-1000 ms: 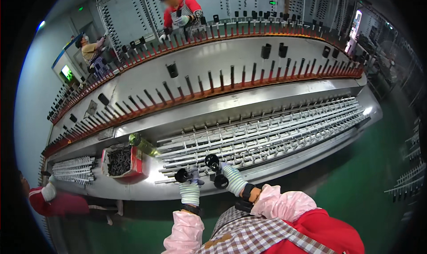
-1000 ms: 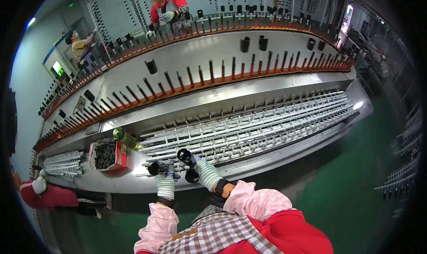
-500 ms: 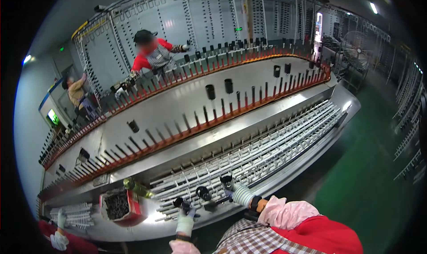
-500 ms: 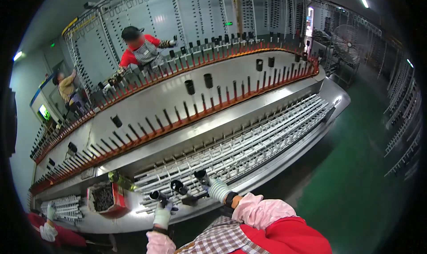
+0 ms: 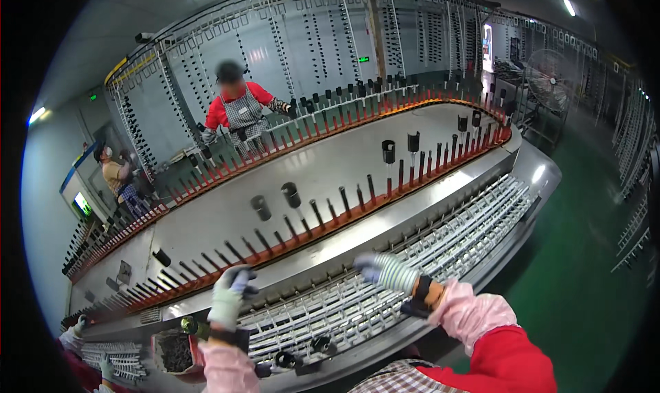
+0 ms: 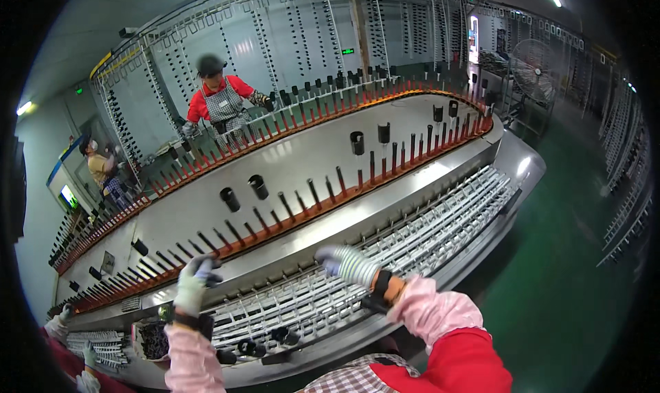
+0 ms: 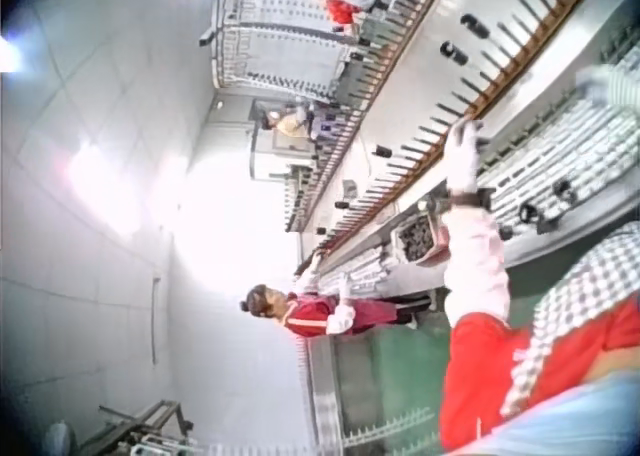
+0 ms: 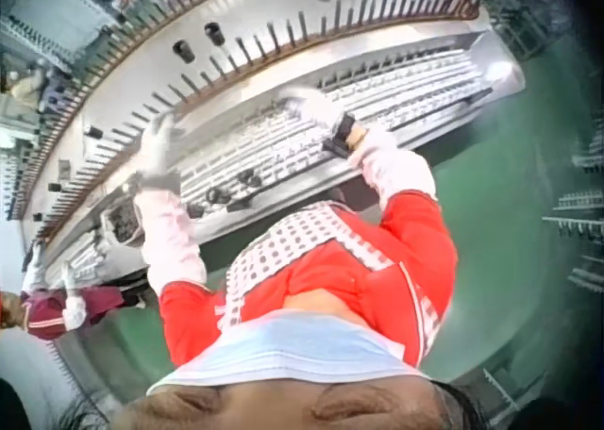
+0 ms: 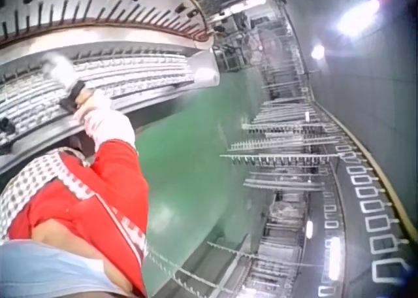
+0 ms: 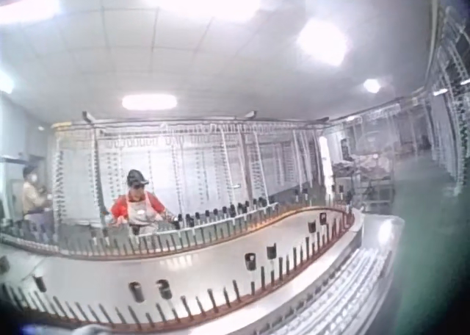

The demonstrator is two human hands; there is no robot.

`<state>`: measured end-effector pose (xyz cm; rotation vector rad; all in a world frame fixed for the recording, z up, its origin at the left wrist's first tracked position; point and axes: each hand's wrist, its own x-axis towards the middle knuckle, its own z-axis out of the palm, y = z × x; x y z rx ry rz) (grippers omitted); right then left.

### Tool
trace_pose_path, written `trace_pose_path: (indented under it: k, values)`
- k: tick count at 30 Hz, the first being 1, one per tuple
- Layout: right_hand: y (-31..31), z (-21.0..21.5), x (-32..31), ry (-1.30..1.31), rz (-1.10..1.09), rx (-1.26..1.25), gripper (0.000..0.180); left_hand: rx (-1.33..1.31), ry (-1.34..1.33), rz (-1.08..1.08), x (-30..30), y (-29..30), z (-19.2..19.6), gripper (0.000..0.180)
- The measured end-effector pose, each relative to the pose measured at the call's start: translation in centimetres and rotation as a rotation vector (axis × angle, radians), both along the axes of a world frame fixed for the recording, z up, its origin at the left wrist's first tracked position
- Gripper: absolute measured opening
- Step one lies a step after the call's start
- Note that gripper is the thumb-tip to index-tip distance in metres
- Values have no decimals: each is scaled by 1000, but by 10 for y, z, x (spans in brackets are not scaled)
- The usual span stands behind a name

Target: Placing black cylindrical rollers onto a rotating industrial conveyor rack.

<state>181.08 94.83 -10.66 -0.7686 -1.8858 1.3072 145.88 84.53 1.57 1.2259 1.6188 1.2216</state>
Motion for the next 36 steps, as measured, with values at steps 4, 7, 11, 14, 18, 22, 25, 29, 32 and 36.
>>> trace_pose_path:
  k: [4,7,11,14,18,22,25,29,32,36]
  values:
    - [153,-8,103,-13,-617,163,40,-83,-164,-27,38,139,-74,34]
    - [212,-4,129,-194,-781,229,52,57,-175,147,52,203,-118,33]
    - [271,-25,106,-110,-728,83,54,-2,-261,434,18,249,-164,32]
    - [320,-31,127,-90,-644,-69,35,-26,-151,610,36,281,-146,30]
    - [291,46,111,608,-404,-15,18,343,-102,757,-14,254,-135,27]
    - [322,28,209,574,-844,-49,17,194,-131,936,-14,213,-116,32]
    - [384,-48,304,426,-1155,146,22,234,-110,927,-18,184,-107,30]
    - [452,-106,378,1114,-713,84,24,157,-59,822,3,161,-90,33]
    - [475,-112,347,42,-1100,325,29,183,-9,783,29,123,-55,34]
    - [463,-82,294,-303,-1071,568,27,302,-71,715,94,82,-5,36]
